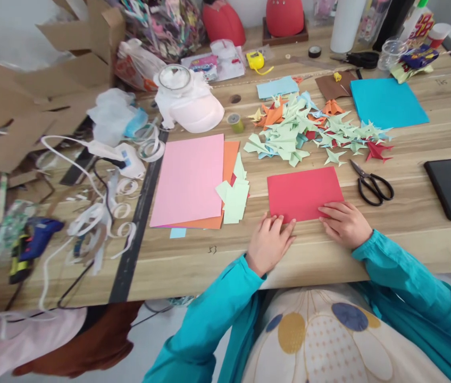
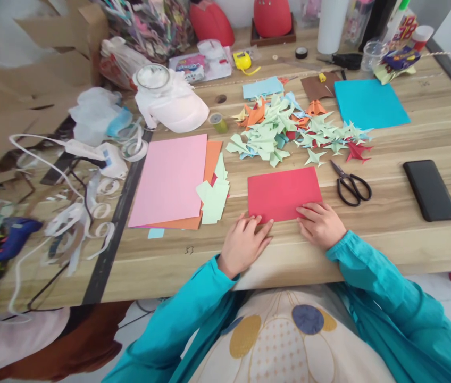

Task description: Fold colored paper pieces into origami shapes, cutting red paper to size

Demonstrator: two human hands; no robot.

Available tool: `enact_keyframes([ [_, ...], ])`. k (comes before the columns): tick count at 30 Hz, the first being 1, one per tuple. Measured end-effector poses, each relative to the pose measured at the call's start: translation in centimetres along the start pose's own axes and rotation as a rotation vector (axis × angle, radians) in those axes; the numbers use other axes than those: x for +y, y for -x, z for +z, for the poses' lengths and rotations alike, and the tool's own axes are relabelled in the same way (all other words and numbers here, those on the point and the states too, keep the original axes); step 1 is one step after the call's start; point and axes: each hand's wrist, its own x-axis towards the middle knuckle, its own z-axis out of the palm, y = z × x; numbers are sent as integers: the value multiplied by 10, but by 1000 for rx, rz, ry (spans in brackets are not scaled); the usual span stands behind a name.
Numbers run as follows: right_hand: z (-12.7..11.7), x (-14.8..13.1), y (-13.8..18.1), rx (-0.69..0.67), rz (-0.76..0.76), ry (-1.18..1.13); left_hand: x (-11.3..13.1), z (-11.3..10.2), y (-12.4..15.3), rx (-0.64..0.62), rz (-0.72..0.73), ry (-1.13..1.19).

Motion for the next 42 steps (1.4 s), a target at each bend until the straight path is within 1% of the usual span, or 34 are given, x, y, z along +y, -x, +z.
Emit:
enact_keyframes([
  [5, -9, 9, 13, 2, 62, 0, 0, 0, 0, 10, 3, 2],
  [9, -18, 18, 24, 43, 110, 29, -1, 0, -1, -1, -4, 40],
  [15, -29, 33, 41, 100, 143, 124, -4, -1, -2, -1, 8, 59],
  [18, -32, 34, 40, 182, 143, 145, -5, -1, -2, 7, 9, 37],
  [20, -32, 30, 35, 211, 132, 137, -5, -2, -2, 18, 13, 28],
  [21, -31, 26, 31, 196, 122, 122, -5, -2, -2, 26, 15, 26],
  [22, -29, 23, 26, 143, 104, 96, -5, -3, -2, 35, 16, 24],
  [25, -21, 12, 12, 24, -1, 20, -3, -6, -5, 67, 21, 33],
  [27, -15, 7, 5, -27, -33, -1, 1, -7, -11, 88, 38, 54],
  [29, -10, 5, 0, -46, -50, -20, 5, -6, -23, 102, 72, 74],
  [33, -6, 7, -5, -45, -55, -87, 13, 1, -53, 138, 131, 64],
  [36, -5, 12, -8, -32, -40, -190, 16, 7, -69, 136, 252, 37],
  [39, -6, 17, -12, 20, -8, -333, 17, 13, -72, 188, 333, 4],
  [42, -12, 21, -17, 86, 104, -491, 15, 14, -67, 282, 373, -4],
])
